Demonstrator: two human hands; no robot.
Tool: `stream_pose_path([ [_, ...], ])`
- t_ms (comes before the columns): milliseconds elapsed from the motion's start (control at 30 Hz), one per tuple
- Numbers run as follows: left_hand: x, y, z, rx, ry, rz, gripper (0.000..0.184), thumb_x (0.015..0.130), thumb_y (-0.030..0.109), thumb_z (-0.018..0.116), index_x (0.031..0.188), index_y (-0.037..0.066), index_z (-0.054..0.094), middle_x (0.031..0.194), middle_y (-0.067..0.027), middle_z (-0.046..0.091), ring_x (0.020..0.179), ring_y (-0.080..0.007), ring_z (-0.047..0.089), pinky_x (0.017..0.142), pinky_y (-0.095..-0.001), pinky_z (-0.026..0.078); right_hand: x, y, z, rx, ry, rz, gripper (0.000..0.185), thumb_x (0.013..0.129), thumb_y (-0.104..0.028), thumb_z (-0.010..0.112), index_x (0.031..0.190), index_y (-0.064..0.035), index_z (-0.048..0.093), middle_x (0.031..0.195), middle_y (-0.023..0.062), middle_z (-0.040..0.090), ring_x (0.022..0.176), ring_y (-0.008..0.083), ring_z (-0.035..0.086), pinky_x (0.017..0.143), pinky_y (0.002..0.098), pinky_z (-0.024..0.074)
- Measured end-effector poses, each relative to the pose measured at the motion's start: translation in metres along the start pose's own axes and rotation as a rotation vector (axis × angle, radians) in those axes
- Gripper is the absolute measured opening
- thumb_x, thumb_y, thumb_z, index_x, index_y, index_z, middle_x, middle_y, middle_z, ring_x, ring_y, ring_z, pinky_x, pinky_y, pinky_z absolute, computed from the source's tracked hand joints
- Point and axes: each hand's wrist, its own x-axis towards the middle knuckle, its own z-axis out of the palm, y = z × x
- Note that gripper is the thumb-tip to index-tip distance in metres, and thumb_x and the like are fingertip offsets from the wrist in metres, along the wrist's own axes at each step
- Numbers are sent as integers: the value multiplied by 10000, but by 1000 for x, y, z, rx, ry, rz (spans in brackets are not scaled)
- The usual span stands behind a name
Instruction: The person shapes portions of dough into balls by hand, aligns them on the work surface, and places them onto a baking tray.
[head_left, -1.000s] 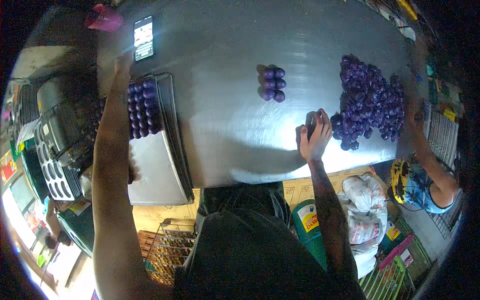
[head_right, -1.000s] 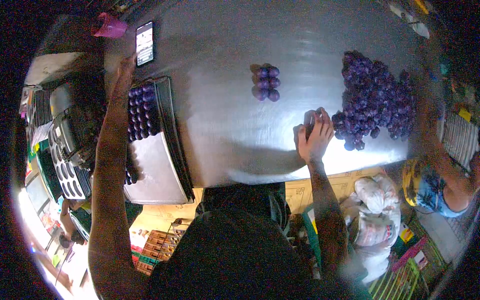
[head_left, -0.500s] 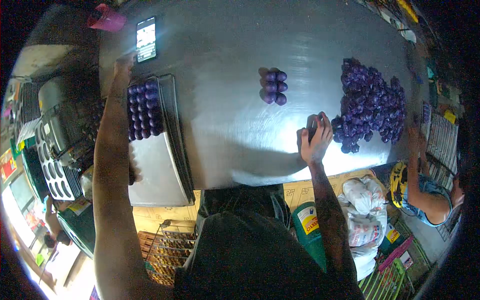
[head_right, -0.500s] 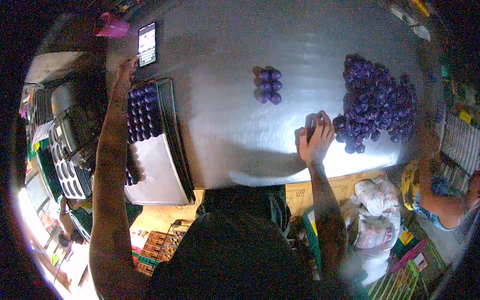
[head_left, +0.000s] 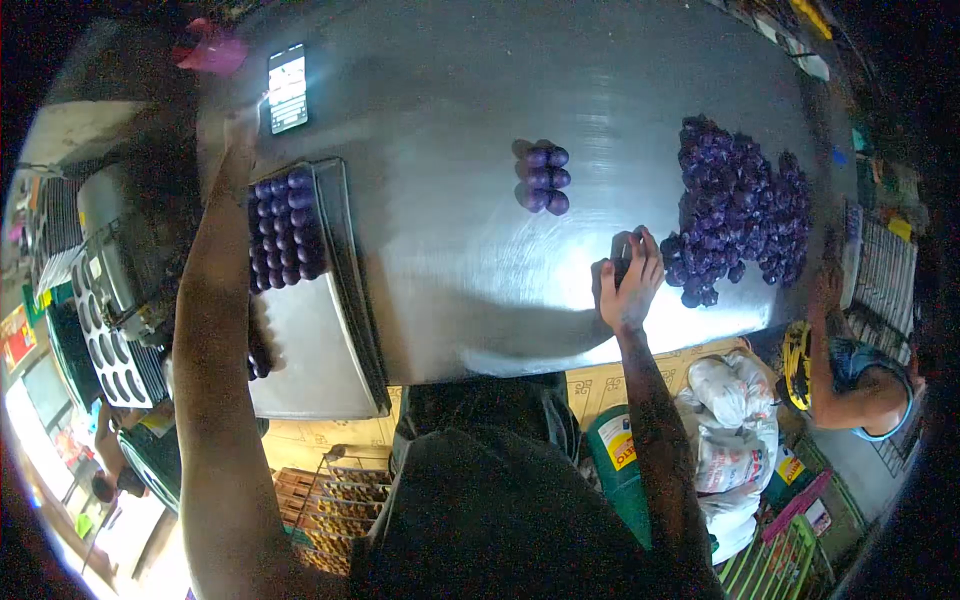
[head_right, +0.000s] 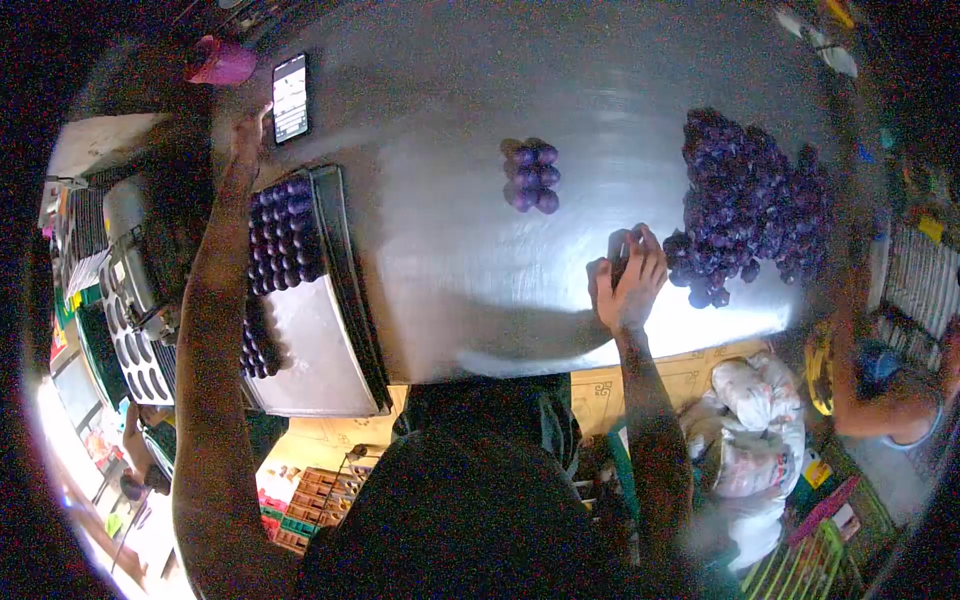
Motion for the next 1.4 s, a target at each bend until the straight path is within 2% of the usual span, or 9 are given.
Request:
stream_pose_path([
  [567, -37, 71, 18, 219, 145, 92, 571, 789, 448, 869, 1092, -11, 713, 1146, -112, 728, 910, -142, 658, 795, -311, 515, 2, -2, -1, 12, 17, 1, 577, 910, -233, 639, 1436, -50, 490, 1545, 164, 414, 1436, 407, 366, 1165, 562, 283],
  [733, -57, 89, 9, -69, 429, 269, 367, 860, 272, 794, 1070, -12, 693, 1092, -83, 715, 900, -126, 641, 805, -306, 521, 3, -2, -5, 21, 27, -23, 579, 907, -225, 635, 1436, -40, 486, 1539, 187, 413, 1419, 420, 376, 1152, 567, 293],
  [867, -144, 129, 12, -483, 600, 454, 164, 934, 104, 712, 1048, -8, 674, 1029, -48, 700, 885, -109, 620, 809, -299, 523, 6, -4, -10, 13, 60, -42, 572, 906, -219, 629, 1423, -18, 489, 1515, 211, 425, 1382, 428, 400, 1134, 572, 306],
  [900, -172, 135, 22, -550, 482, 498, 115, 953, 63, 692, 1042, -6, 669, 1014, -40, 696, 881, -104, 614, 810, -297, 524, 10, -7, -10, 87, 71, -51, 563, 904, -216, 626, 1414, -16, 494, 1497, 222, 434, 1368, 436, 408, 1120, 577, 318],
  [967, -227, 128, 62, -715, 68, 663, 301, 942, 17, 683, 1241, 13, 647, 1118, -36, 674, 1012, -152, 614, 940, -308, 503, -1, 0, -7, 159, 44, -1, 536, 901, -202, 640, 1391, -26, 515, 1466, 217, 457, 1337, 437, 424, 1094, 582, 337],
  [1067, -352, 177, 121, -557, -162, 454, 192, 935, -3, 682, 1110, 74, 674, 965, -24, 672, 796, -123, 579, 718, -266, 517, 7, 20, -30, 206, -74, 47, 476, 896, -171, 681, 1342, -53, 566, 1418, 181, 504, 1277, 405, 473, 1049, 547, 386],
  [1167, -452, 236, 170, -493, -473, 275, 224, 969, 68, 676, 1191, 92, 662, 1133, -44, 657, 953, -151, 632, 797, -280, 534, 31, 53, -78, 328, -122, 44, 401, 892, -137, 711, 1276, -69, 620, 1354, 156, 553, 1186, 366, 541, 986, 493, 450],
  [1233, -479, 273, 216, -491, -476, 532, 230, 976, 85, 668, 1200, 135, 672, 1136, -60, 663, 945, -154, 641, 756, -296, 547, 56, 80, -100, 469, -26, 21, 335, 893, -109, 724, 1219, -71, 657, 1297, 143, 587, 1090, 338, 598, 927, 455, 495],
  [1400, -500, 389, 284, -401, -473, 466, 239, 949, 57, 652, 1183, 95, 683, 1145, -99, 685, 946, -241, 674, 759, -351, 550, 123, 155, -117, 207, 138, -95, 258, 909, -80, 697, 1166, -61, 673, 1215, 165, 609, 996, 351, 636, 872, 448, 525],
])
